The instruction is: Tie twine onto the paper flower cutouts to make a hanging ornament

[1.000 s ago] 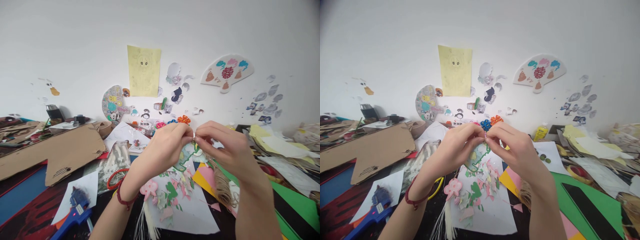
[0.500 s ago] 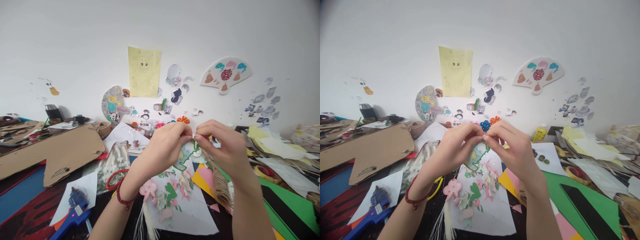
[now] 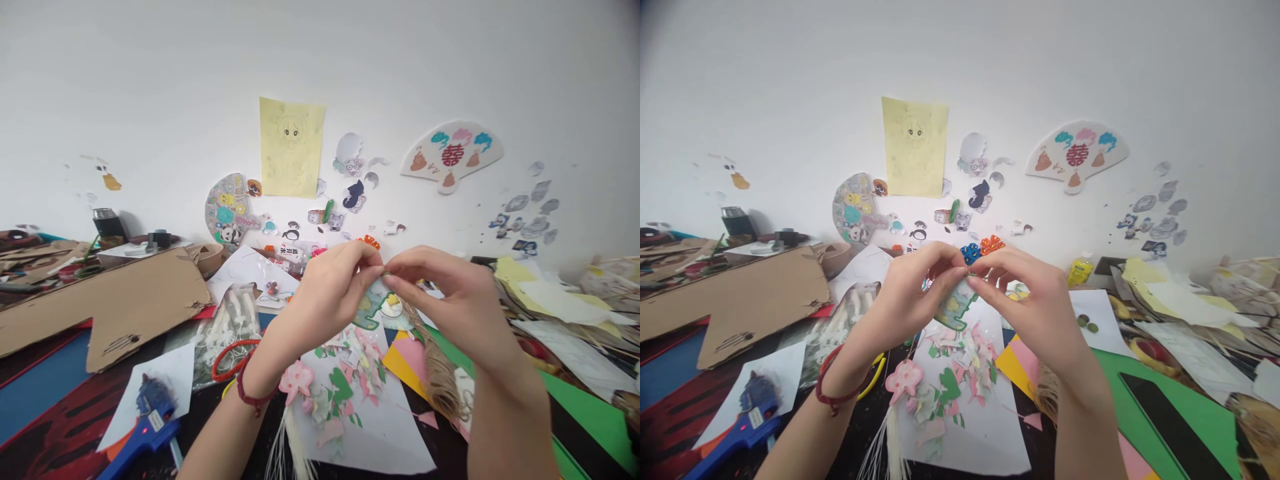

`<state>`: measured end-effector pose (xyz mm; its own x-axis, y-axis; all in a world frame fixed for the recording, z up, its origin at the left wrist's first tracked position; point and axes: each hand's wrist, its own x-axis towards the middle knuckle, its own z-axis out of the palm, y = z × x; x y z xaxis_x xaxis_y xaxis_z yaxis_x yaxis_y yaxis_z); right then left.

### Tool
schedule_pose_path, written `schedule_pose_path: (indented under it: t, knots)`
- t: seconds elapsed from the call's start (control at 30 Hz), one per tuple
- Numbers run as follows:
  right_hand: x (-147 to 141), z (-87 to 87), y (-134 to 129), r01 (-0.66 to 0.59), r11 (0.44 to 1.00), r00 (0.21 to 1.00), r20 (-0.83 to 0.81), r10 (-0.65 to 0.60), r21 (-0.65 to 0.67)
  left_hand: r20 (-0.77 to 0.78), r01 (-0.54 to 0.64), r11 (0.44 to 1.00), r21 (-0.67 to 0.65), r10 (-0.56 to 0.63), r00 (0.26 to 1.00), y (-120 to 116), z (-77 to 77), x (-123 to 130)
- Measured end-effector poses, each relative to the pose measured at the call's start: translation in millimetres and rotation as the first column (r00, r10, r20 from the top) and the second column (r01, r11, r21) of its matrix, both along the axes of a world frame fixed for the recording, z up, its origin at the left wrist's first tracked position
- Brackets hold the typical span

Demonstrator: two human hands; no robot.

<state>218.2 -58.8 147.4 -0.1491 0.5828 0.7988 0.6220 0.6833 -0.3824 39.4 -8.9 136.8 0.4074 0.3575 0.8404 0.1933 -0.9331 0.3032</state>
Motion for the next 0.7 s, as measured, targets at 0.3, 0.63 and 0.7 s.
schedule_pose_path:
  t: [0.3, 0.63, 0.7]
  knots:
    - [-6.5, -1.6, -2.3, -0.023, 0.998, 0.997, -0.076, 0.027, 0.058, 0.043, 0.060, 0.997, -0.052, -0.057, 0.997, -1.6, 1.7, 0.4]
    - [-4.4, -4.3, -1.7, -0.080, 0.996, 0.983, -0.163, 0.086, 0.041, 0.163, 0.192, 0.957, -0.220, -0.158, 0.974, -1.5, 5.8, -6.4]
    - [-4.5, -4.3, -1.3, -0.082, 0.996, 0.980, -0.178, 0.087, 0.036, 0.142, 0.171, 0.969, -0.181, -0.146, 0.979, -1.5, 7.1, -8.6]
